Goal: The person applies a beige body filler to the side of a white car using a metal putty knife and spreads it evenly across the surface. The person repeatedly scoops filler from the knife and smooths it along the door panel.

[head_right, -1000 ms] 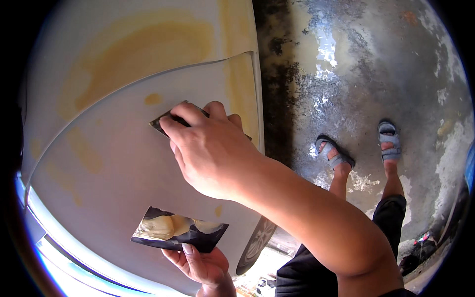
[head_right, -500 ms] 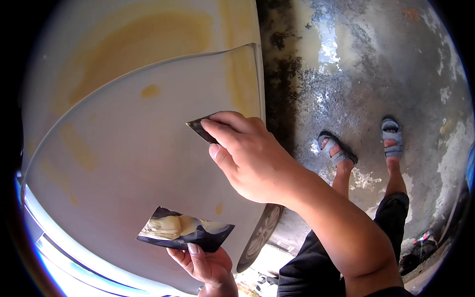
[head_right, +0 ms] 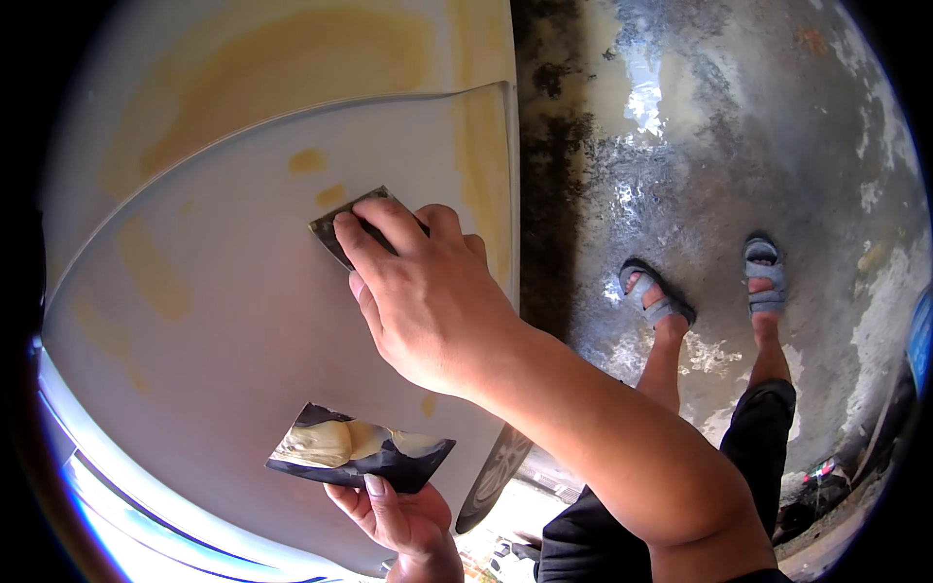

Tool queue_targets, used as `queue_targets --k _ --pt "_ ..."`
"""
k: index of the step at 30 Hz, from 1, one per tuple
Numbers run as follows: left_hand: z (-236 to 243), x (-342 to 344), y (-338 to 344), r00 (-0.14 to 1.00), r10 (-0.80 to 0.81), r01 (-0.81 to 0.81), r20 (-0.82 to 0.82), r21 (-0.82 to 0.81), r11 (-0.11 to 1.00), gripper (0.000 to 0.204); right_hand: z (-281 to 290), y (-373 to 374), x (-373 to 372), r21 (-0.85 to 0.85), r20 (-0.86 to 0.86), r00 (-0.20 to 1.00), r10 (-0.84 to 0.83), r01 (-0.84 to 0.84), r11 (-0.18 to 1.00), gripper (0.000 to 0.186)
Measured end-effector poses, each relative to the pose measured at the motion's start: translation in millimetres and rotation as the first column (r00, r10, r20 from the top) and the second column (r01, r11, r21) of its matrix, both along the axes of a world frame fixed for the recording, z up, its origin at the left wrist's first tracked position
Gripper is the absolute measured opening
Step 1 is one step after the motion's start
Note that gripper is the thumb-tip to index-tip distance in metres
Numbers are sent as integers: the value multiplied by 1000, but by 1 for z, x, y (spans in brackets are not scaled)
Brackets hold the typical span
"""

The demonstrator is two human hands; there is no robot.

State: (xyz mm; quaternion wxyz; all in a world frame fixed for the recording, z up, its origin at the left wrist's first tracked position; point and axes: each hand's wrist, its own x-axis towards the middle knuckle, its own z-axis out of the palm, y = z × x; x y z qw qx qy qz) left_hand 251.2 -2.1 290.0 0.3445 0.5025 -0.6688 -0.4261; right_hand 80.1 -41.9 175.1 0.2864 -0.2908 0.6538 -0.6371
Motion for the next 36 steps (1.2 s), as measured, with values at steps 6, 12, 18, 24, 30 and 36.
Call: queue_targets --k 6,12,18,24,30,36 --pt "5 -4 2 998 -42 41 -44 -25 999 53 -5 8 -18 -30 43 999 -32 34 999 36" --pt "8 -6 3 992 -19 17 -123 -18 1000 50 5 8 -17 -26 1 999 51 -51 998 37" --pt "16 -26 10 962 -35 87 -272 182 980 47 8 71 -17 -326 148 950 273 -214 921 36" --pt "21 -42 17 952 95 -1 -293 303 953 44 36 124 -6 -645 236 822 519 -266 716 34" --pt "37 -32 26 929 166 -51 -331 331 942 45 30 153 13 -275 -48 863 503 -496 824 31" --pt "62 -34 40 910 144 6 -388 360 933 47 31 192 7 -107 300 857 420 -407 907 36"
